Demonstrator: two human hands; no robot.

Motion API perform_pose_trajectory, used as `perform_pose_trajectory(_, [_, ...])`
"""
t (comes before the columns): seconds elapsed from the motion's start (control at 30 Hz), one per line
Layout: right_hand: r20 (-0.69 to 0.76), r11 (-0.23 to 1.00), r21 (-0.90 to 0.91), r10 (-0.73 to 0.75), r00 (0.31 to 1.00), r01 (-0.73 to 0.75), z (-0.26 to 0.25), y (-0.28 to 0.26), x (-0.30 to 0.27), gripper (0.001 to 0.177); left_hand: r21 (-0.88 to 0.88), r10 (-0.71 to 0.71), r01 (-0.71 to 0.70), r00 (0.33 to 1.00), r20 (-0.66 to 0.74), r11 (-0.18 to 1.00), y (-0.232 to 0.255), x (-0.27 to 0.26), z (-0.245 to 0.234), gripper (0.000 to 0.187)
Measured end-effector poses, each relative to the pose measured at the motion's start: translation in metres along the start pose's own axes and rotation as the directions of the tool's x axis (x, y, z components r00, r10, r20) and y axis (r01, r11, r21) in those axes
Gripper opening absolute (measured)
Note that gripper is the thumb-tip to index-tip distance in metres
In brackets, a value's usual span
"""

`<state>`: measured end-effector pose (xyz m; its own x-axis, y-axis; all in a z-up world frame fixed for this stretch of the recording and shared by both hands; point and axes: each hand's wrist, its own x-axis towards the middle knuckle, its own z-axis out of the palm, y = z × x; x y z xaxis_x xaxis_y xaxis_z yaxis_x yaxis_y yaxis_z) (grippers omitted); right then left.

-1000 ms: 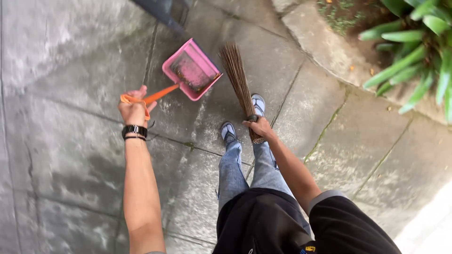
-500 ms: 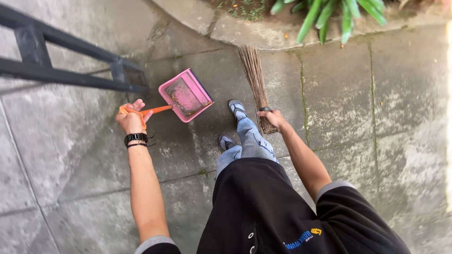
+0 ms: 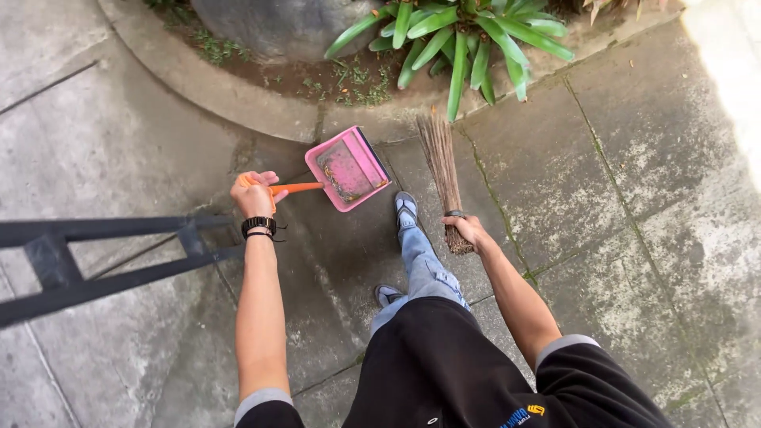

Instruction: Sweeping an outdoor concrete area to collect leaves and debris into a dustpan.

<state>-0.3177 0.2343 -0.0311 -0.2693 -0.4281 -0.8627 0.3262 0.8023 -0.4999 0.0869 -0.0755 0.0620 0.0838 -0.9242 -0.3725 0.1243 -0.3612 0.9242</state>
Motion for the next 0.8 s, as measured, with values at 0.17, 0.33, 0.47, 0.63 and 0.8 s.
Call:
perform_pose_trajectory(0.17, [-0.105,0.99,-0.139,-0.034,0.994,0.019,-0.005,-0.029,0.07,0.054,0.144,0.042,-0.035,0.998,-0.047,0.989,0.013,0.077,0.064,0.02])
perform_pose_trajectory(0.33, [-0.263,0.928,-0.366,-0.177,0.948,0.072,-0.026,-0.078,0.131,0.09,0.185,0.04,-0.026,0.996,-0.075,0.982,0.03,0.164,0.113,0.025])
perform_pose_trajectory(0.47, [-0.272,0.896,-0.439,-0.057,0.961,-0.071,-0.051,-0.117,0.206,0.081,0.275,0.063,-0.044,0.996,-0.06,0.961,0.027,0.23,0.134,0.025])
perform_pose_trajectory(0.63, [-0.315,0.847,-0.511,-0.026,0.949,-0.146,-0.042,-0.151,0.302,0.083,0.362,0.045,-0.034,0.999,-0.021,0.932,0.045,0.261,0.159,0.025])
perform_pose_trajectory(0.8, [-0.133,0.697,-0.713,-0.039,0.99,-0.069,0.033,-0.151,0.315,0.094,0.331,0.08,-0.067,0.996,-0.026,0.941,0.055,0.268,0.178,0.025])
